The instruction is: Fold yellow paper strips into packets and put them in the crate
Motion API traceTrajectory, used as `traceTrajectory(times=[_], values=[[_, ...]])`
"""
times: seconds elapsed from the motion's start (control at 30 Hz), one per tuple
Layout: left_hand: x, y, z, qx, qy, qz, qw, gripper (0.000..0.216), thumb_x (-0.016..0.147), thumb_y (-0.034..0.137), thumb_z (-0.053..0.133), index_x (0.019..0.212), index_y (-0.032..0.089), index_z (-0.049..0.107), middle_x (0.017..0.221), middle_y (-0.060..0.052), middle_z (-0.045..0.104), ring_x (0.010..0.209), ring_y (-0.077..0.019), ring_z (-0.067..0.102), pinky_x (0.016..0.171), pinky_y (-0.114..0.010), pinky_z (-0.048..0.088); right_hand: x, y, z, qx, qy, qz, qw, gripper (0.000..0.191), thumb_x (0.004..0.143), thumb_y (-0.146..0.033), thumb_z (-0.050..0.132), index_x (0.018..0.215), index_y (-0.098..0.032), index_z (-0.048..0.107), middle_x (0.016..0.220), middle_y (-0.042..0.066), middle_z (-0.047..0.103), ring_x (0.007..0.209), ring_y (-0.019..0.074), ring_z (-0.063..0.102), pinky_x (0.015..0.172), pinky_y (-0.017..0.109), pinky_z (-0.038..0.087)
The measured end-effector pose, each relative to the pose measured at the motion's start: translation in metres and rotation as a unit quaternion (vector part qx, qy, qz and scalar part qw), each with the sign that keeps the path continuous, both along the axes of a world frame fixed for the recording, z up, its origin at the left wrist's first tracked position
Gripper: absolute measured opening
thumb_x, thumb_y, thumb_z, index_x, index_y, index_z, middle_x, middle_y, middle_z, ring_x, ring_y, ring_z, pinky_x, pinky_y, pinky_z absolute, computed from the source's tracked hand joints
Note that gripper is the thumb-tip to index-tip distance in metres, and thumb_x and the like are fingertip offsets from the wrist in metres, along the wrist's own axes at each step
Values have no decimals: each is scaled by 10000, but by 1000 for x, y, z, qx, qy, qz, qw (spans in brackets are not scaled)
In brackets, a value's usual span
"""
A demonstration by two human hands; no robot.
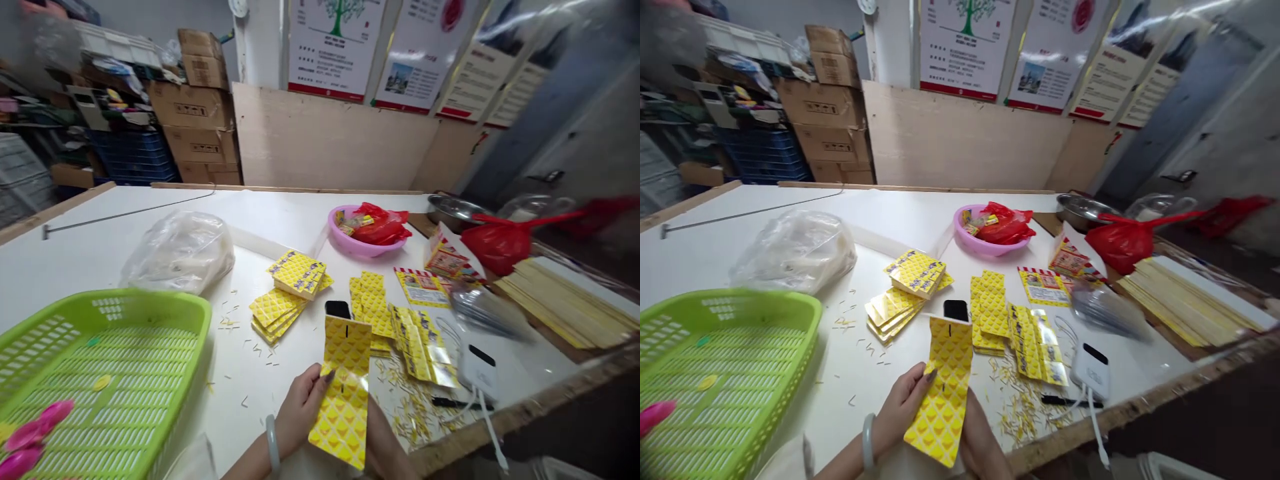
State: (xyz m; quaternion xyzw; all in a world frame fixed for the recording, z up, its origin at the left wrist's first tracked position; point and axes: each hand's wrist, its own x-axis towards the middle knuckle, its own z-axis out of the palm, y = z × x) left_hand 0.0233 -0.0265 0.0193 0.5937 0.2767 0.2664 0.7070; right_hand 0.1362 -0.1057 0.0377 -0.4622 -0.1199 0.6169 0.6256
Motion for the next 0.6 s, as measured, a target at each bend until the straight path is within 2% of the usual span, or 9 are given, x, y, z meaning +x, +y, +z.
traceTrajectory(times=[0.1, 0.23, 0.33, 0.4, 0.43, 0.47, 0.5, 0.53, 0.6], values=[[-4, 3, -1, 21, 33, -51, 998, 397, 890, 548, 446, 771, 171, 476, 654, 30, 452, 577, -96, 397, 527, -221, 319, -7, -2, -5, 14, 44, 27, 999, 480, 644, -578, 713, 862, -150, 700, 854, 104, 713, 901, 275, 648, 825, 417, 493], [-4, 2, 3, 34, 50, -94, 994, 400, 892, 554, 434, 773, 175, 475, 669, 24, 461, 592, -101, 399, 537, -222, 324, -6, -8, -6, 37, 27, -18, 999, 438, 634, -564, 738, 808, -167, 672, 789, 69, 698, 802, 233, 640, 754, 368, 495], [-4, -1, 8, 31, 50, -84, 995, 417, 876, 580, 439, 750, 183, 458, 668, 25, 458, 603, -105, 401, 548, -220, 338, 0, -9, -7, 42, -79, -73, 993, 415, 689, -587, 696, 814, -196, 629, 705, 25, 652, 663, 180, 592, 649, 314, 475], [-5, -1, 10, 30, 52, -65, 996, 437, 858, 605, 450, 720, 190, 436, 649, 32, 437, 595, -105, 392, 545, -218, 345, 13, -10, -10, 16, -219, -109, 970, 449, 748, -655, 587, 723, -207, 575, 591, -5, 565, 555, 152, 518, 570, 289, 438], [-6, 0, 10, 31, 57, -55, 996, 447, 851, 616, 451, 708, 193, 427, 639, 36, 424, 588, -104, 388, 540, -217, 346, 23, -11, -11, -12, -318, -129, 939, 489, 765, -689, 529, 659, -211, 534, 550, -12, 515, 527, 148, 482, 549, 288, 421], [-7, 1, 9, 35, 67, -43, 996, 456, 843, 626, 453, 696, 196, 416, 628, 40, 412, 581, -104, 385, 534, -215, 345, 36, -14, -12, -45, -429, -154, 889, 522, 766, -715, 493, 616, -216, 501, 540, -7, 492, 530, 154, 468, 555, 298, 417], [-8, 3, 8, 38, 81, -27, 996, 467, 834, 639, 457, 685, 199, 407, 619, 44, 402, 575, -103, 383, 528, -213, 344, 50, -18, -13, -82, -540, -182, 818, 545, 758, -739, 470, 605, -216, 495, 565, 13, 507, 569, 174, 484, 590, 321, 427], [-9, 4, 5, 40, 97, -9, 994, 482, 821, 659, 457, 678, 202, 403, 610, 46, 398, 568, -104, 386, 522, -212, 345, 66, -23, -13, -121, -637, -210, 732, 565, 754, -755, 452, 639, -207, 530, 636, 54, 558, 651, 211, 521, 656, 356, 441], [-13, 5, 1, 29, 126, 24, 991, 515, 781, 709, 463, 674, 208, 415, 593, 45, 422, 559, -112, 417, 517, -215, 366, 98, -33, -14, -192, -755, -268, 566, 723, 767, -783, 363, 916, -126, 627, 944, 187, 632, 950, 322, 545, 851, 448, 417]])
